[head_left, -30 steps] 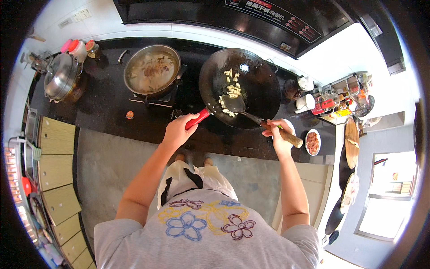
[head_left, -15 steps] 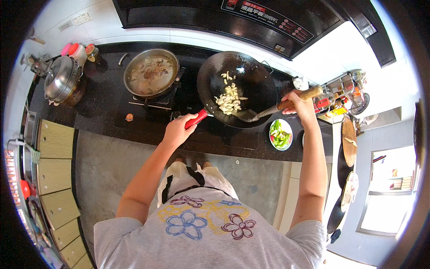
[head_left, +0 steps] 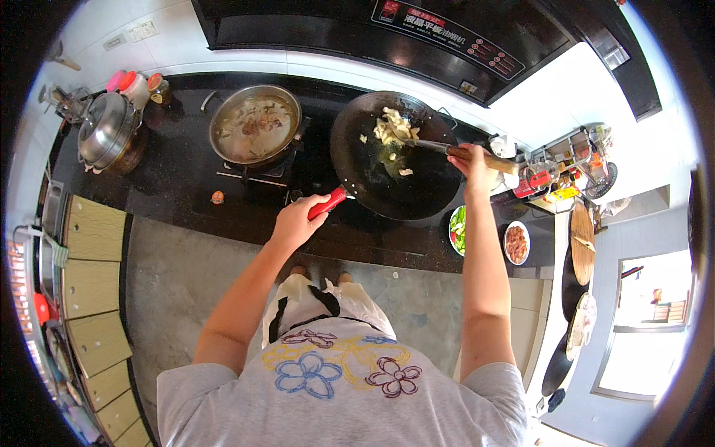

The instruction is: The person adds chopped meat from a plate into a hot wok and stirs it with a spatula. They then pour a liquid from a cup into the wok and continue to stir-fry the meat until it is cooked.

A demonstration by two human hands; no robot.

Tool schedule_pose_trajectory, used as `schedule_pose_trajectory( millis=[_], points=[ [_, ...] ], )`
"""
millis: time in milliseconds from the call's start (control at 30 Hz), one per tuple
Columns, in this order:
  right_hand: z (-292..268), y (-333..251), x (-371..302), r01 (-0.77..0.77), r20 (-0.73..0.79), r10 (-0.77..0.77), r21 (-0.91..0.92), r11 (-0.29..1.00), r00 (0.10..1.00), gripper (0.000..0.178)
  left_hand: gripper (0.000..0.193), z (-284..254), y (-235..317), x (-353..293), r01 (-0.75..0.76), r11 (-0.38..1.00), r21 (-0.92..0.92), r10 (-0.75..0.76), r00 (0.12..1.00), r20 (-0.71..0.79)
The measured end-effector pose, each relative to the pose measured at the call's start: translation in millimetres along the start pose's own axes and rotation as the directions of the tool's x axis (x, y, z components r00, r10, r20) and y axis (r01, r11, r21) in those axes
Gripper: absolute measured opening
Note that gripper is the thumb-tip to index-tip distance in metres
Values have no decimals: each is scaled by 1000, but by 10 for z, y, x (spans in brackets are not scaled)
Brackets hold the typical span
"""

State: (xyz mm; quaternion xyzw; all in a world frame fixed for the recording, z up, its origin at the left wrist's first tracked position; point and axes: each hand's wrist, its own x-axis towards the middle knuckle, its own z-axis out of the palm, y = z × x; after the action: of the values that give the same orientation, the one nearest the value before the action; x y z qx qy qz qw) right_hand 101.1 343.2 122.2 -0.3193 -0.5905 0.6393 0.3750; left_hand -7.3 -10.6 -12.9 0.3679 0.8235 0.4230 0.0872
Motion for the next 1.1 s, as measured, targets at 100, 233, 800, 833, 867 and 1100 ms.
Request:
schedule_pose_trajectory(
  millis=[100,233,800,833,867,1100],
  points=[
    [-52,462,-22,65,62,-68,43,997,996,26,37,27,29,26,-25,1000,-15,25,1000,-7],
    [-76,662,-371,115,151,-105,-60,992,983,10,37,43,-2,13,-38,999,-16,38,999,-32],
    [-354,429,-602,51,243,5,-223,973,970,9,38,8,14,27,-9,1000,-19,10,999,31],
    [-315,224,-524,66,248,-7,-229,971,969,13,38,-5,21,38,-19,1000,-19,20,999,33],
    [-259,-2,-496,81,258,-18,-234,969,966,16,38,9,8,26,-36,999,-32,37,999,12],
    [-104,-356,-514,168,260,-23,-552,817,965,16,37,58,-71,15,-45,998,-36,44,999,-29]
  ],
)
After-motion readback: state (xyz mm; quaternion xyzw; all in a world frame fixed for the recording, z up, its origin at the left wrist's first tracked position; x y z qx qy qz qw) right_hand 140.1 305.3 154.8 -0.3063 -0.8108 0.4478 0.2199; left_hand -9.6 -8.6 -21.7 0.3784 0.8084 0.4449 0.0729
